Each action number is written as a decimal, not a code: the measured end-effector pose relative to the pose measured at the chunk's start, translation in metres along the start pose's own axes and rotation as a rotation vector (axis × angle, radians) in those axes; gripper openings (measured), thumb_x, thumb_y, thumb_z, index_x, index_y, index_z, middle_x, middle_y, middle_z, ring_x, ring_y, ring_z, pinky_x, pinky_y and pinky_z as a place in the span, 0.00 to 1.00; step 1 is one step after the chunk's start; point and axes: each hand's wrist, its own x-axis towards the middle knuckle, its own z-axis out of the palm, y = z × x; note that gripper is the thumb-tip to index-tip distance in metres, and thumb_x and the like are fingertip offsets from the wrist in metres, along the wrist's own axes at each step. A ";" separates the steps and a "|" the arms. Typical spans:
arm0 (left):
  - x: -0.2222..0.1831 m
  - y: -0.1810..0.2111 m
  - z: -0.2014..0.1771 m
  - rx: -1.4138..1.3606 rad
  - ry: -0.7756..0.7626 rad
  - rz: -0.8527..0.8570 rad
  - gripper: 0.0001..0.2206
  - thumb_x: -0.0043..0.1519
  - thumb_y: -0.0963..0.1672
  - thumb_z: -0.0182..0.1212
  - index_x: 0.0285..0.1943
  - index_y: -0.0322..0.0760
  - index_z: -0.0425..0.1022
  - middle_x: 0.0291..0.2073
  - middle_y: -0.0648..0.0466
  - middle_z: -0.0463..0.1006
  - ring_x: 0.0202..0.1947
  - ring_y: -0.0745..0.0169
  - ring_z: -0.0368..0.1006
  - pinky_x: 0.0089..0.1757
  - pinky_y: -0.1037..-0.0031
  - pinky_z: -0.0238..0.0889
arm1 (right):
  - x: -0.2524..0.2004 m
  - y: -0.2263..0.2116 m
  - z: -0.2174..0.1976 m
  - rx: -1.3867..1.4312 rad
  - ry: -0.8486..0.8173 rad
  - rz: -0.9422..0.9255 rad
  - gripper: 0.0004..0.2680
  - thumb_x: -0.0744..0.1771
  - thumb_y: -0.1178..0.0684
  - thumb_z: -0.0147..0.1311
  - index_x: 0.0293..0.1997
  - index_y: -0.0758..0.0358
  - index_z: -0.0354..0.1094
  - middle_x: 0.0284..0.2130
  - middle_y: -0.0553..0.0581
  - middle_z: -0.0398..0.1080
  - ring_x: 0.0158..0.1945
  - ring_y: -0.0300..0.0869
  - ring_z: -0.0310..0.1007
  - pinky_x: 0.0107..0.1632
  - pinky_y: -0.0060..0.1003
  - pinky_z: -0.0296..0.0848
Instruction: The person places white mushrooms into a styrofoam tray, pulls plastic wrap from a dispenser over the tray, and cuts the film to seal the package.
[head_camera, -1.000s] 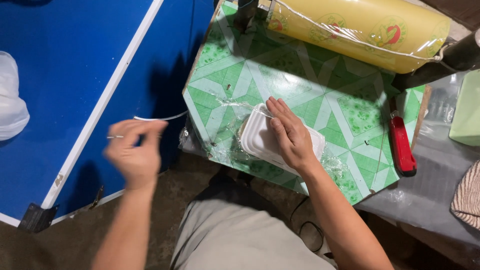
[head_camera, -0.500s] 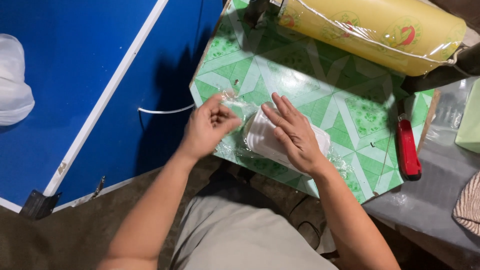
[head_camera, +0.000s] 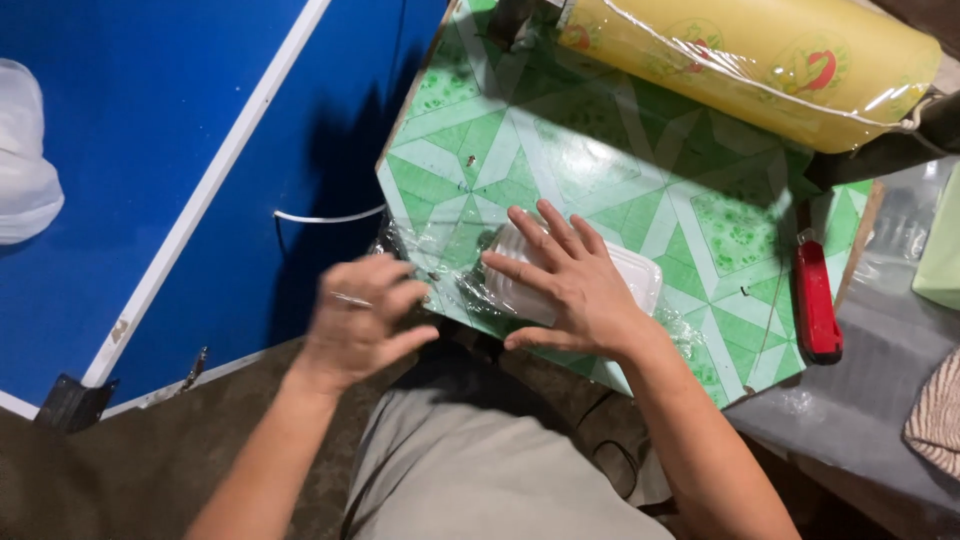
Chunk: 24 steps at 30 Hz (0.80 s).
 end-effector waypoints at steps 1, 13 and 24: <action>-0.007 0.000 0.005 0.173 -0.120 0.085 0.18 0.54 0.52 0.73 0.51 0.52 0.77 0.53 0.57 0.73 0.58 0.53 0.65 0.57 0.58 0.61 | 0.000 0.001 0.000 -0.006 -0.010 0.006 0.37 0.58 0.14 0.50 0.74 0.31 0.54 0.77 0.57 0.42 0.78 0.62 0.38 0.69 0.67 0.49; 0.093 0.028 0.041 -0.588 0.222 -0.403 0.08 0.74 0.44 0.43 0.43 0.37 0.64 0.23 0.55 0.76 0.29 0.56 0.71 0.39 0.70 0.65 | -0.005 0.022 0.017 0.437 0.260 -0.035 0.27 0.54 0.26 0.68 0.53 0.43 0.72 0.62 0.58 0.57 0.74 0.64 0.47 0.71 0.66 0.50; 0.085 -0.021 0.073 0.202 -0.238 -0.649 0.11 0.76 0.52 0.31 0.51 0.49 0.58 0.20 0.33 0.74 0.28 0.21 0.76 0.36 0.40 0.69 | -0.020 0.053 0.045 0.924 0.643 0.279 0.10 0.68 0.55 0.61 0.26 0.67 0.72 0.25 0.53 0.65 0.43 0.42 0.67 0.68 0.52 0.67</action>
